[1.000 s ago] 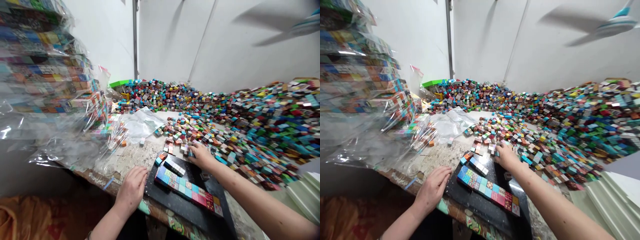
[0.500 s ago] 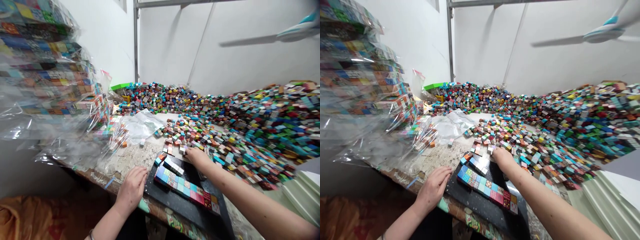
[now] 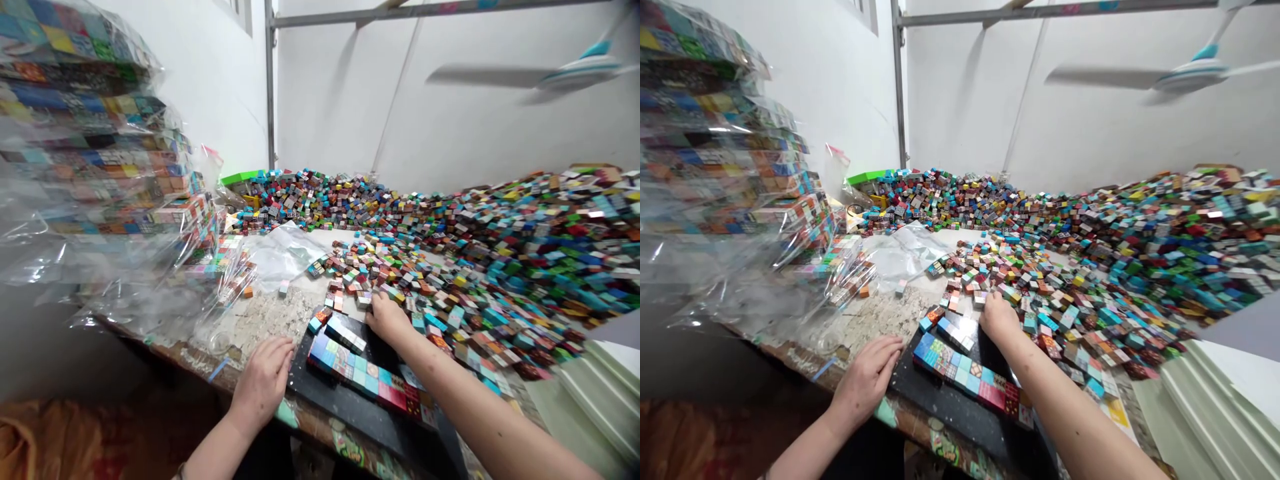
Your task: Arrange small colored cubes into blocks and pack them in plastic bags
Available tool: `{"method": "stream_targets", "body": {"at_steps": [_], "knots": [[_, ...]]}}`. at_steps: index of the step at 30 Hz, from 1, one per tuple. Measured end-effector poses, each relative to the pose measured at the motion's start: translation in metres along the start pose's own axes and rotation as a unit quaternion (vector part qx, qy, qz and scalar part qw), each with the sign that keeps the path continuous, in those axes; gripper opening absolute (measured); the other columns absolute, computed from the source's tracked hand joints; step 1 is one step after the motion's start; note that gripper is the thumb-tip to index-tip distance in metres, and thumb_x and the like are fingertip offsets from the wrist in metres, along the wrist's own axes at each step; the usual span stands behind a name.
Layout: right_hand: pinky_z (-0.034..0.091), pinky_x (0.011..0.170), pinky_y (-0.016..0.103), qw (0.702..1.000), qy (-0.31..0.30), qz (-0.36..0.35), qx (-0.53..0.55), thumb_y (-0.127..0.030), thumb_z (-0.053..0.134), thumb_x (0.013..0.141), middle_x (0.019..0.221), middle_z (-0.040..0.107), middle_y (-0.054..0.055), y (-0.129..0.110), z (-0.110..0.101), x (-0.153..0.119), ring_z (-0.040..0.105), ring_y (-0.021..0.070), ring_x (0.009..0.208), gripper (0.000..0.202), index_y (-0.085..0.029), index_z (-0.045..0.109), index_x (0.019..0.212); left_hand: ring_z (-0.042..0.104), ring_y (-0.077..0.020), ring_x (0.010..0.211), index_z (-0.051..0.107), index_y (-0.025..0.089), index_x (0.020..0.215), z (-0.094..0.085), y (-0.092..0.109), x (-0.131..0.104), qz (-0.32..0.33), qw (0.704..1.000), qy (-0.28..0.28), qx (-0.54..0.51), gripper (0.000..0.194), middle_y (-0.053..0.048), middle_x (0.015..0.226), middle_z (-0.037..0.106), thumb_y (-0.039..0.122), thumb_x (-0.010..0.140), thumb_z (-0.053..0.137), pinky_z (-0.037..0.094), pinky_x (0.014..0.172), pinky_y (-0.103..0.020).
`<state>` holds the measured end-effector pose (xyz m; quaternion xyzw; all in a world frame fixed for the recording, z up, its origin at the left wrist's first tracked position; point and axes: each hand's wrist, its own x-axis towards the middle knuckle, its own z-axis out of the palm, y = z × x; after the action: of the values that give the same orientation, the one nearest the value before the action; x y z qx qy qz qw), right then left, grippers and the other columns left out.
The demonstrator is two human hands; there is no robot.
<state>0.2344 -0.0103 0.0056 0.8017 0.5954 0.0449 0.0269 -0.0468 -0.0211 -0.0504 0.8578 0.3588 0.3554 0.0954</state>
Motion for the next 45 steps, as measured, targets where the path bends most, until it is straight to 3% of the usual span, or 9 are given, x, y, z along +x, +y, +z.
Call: {"method": "stream_targets", "body": {"at_steps": [4, 12, 20, 24, 29, 36, 40, 43, 45], "knots": [[0.043, 0.075, 0.033, 1.000, -0.010, -0.010, 0.013, -0.016, 0.046, 0.078, 0.102, 0.058, 0.011, 0.005, 0.003, -0.002, 0.057, 0.0200, 0.088, 0.020, -0.011, 0.058, 0.093, 0.055, -0.0183, 0.102, 0.059, 0.019, 0.103, 0.001, 0.000, 0.000, 0.006, 1.000, 0.005, -0.001, 0.023, -0.006, 0.104, 0.063, 0.016, 0.087, 0.043, 0.045, 0.093, -0.040], [0.038, 0.090, 0.034, 0.997, 0.020, -0.044, 0.064, -0.019, 0.044, 0.076, 0.129, 0.046, 0.015, 0.025, -0.010, -0.018, 0.049, 0.0249, 0.110, 0.047, -0.012, 0.048, 0.122, 0.057, -0.0189, 0.099, 0.060, 0.019, 0.100, -0.002, 0.002, 0.001, 0.014, 1.000, 0.008, -0.003, 0.023, -0.007, 0.102, 0.064, 0.016, 0.087, 0.041, 0.048, 0.089, -0.041], [0.043, 0.080, 0.033, 0.996, -0.014, -0.061, 0.071, -0.040, 0.040, 0.083, 0.117, 0.056, 0.010, 0.039, -0.022, -0.063, 0.057, 0.0229, 0.097, 0.038, -0.019, 0.058, 0.109, 0.056, -0.0192, 0.101, 0.060, 0.019, 0.102, -0.002, 0.002, -0.001, 0.007, 1.000, 0.006, 0.004, 0.023, -0.006, 0.103, 0.064, 0.016, 0.086, 0.043, 0.047, 0.091, -0.040], [0.039, 0.085, 0.031, 0.997, -0.013, -0.058, 0.057, -0.037, 0.031, 0.089, 0.113, 0.057, 0.012, 0.036, -0.024, -0.038, 0.053, 0.0216, 0.101, 0.040, -0.016, 0.059, 0.107, 0.056, -0.0193, 0.102, 0.060, 0.019, 0.102, -0.001, 0.002, 0.000, 0.009, 1.000, 0.004, 0.005, 0.024, -0.006, 0.104, 0.063, 0.015, 0.087, 0.042, 0.047, 0.091, -0.041], [0.039, 0.082, 0.036, 0.999, -0.016, -0.028, 0.027, -0.022, 0.050, 0.077, 0.111, 0.055, 0.013, 0.023, -0.015, 0.009, 0.046, 0.0276, 0.105, 0.034, -0.017, 0.057, 0.109, 0.056, -0.0196, 0.101, 0.059, 0.019, 0.103, 0.000, 0.000, -0.001, 0.019, 1.000, 0.009, 0.014, 0.024, -0.007, 0.104, 0.063, 0.014, 0.087, 0.042, 0.048, 0.090, -0.041], [0.040, 0.079, 0.038, 1.000, -0.017, 0.000, 0.023, -0.035, 0.058, 0.073, 0.111, 0.050, 0.015, 0.020, -0.005, 0.028, 0.045, 0.0310, 0.105, 0.031, -0.018, 0.061, 0.098, 0.056, -0.0197, 0.102, 0.059, 0.018, 0.103, -0.001, 0.002, 0.000, 0.006, 1.000, 0.000, 0.001, 0.024, -0.007, 0.105, 0.063, 0.015, 0.087, 0.042, 0.047, 0.091, -0.042], [0.040, 0.081, 0.036, 0.998, -0.019, -0.023, 0.052, -0.037, 0.054, 0.077, 0.107, 0.056, 0.015, 0.031, -0.022, 0.011, 0.050, 0.0286, 0.101, 0.035, -0.014, 0.058, 0.103, 0.056, -0.0199, 0.101, 0.058, 0.019, 0.105, -0.003, 0.003, 0.001, -0.003, 1.000, 0.010, -0.009, 0.024, -0.008, 0.104, 0.064, 0.017, 0.087, 0.042, 0.047, 0.091, -0.041], [0.043, 0.080, 0.028, 0.993, -0.028, -0.056, 0.099, -0.042, 0.046, 0.082, 0.104, 0.060, 0.010, 0.034, -0.038, -0.024, 0.055, 0.0210, 0.095, 0.040, -0.015, 0.054, 0.110, 0.054, -0.0204, 0.106, 0.054, 0.019, 0.113, -0.008, 0.005, 0.003, -0.003, 1.000, 0.020, -0.021, 0.028, -0.009, 0.110, 0.061, 0.019, 0.088, 0.042, 0.045, 0.094, -0.041], [0.044, 0.081, 0.028, 0.984, -0.016, -0.070, 0.164, -0.047, 0.046, 0.080, 0.109, 0.060, 0.010, 0.032, -0.045, -0.055, 0.055, 0.0212, 0.098, 0.044, -0.016, 0.053, 0.111, 0.048, -0.0213, 0.114, 0.048, 0.019, 0.121, -0.013, 0.011, 0.005, 0.007, 1.000, 0.018, -0.022, 0.033, -0.010, 0.119, 0.056, 0.021, 0.088, 0.042, 0.041, 0.097, -0.043]]}}
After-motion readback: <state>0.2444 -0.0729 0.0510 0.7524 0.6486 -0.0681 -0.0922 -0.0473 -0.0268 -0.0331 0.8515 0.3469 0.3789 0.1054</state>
